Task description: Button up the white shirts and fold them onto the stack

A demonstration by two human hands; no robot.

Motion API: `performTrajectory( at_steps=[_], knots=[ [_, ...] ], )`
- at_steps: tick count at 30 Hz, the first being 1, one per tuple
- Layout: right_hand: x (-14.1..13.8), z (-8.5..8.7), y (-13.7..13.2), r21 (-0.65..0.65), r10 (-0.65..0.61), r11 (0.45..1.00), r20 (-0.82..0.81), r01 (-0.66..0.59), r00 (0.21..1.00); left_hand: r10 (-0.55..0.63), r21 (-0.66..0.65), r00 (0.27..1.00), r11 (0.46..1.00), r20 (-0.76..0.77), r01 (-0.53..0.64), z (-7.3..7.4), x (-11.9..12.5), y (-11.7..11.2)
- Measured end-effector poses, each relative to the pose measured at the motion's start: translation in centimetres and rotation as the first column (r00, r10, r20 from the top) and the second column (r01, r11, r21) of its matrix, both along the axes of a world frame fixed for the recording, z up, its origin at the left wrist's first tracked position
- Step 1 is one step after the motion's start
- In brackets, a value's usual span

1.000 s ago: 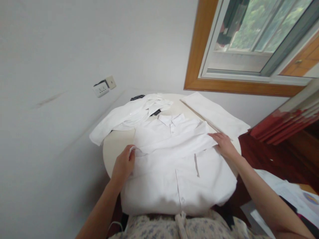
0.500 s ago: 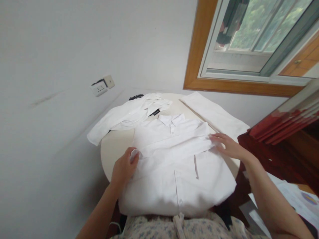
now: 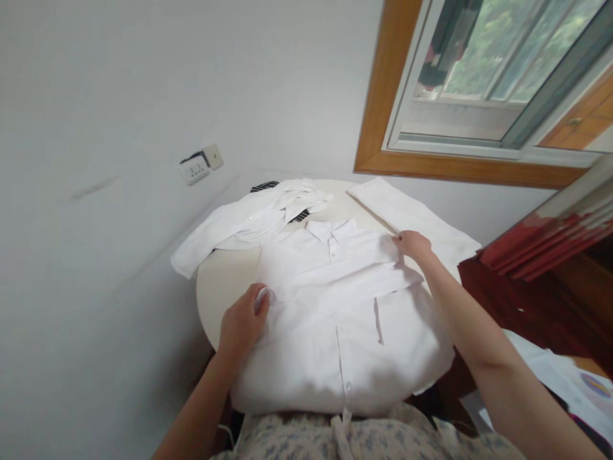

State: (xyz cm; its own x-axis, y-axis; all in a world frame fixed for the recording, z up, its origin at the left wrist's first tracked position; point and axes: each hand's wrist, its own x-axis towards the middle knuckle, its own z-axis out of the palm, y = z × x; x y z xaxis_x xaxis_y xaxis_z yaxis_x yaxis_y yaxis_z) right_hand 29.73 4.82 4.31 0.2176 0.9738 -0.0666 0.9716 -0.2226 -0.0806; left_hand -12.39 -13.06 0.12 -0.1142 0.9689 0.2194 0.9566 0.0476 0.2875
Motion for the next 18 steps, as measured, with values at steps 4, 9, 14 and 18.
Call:
performTrajectory(
  at_steps=[4,9,14,18],
  knots=[
    [-0.2,-0.6,0.7,0.087,-0.045,0.995,-0.004,0.045,0.999,-0.025,0.007,1.000,1.000,-0.009,0.025,-0.1,0.0,0.0],
    [-1.4,-1.4,0.9,0.121,-0.062,0.991,0.000,0.062,0.998,-0.028,0.031,1.000,0.999,0.003,0.027,0.0,0.0,-0.1],
    [-1.3,-1.4,-0.6,0.147,-0.021,0.989,0.009,0.019,1.000,-0.004,0.041,1.000,0.999,0.021,0.003,0.2,0.1,-0.1],
    [1.1,-0.9,-3.1,0.052,0.001,0.999,-0.011,-0.001,1.000,-0.002,0.016,1.000,1.000,0.011,0.001,0.2,0.2,-0.1]
  ],
)
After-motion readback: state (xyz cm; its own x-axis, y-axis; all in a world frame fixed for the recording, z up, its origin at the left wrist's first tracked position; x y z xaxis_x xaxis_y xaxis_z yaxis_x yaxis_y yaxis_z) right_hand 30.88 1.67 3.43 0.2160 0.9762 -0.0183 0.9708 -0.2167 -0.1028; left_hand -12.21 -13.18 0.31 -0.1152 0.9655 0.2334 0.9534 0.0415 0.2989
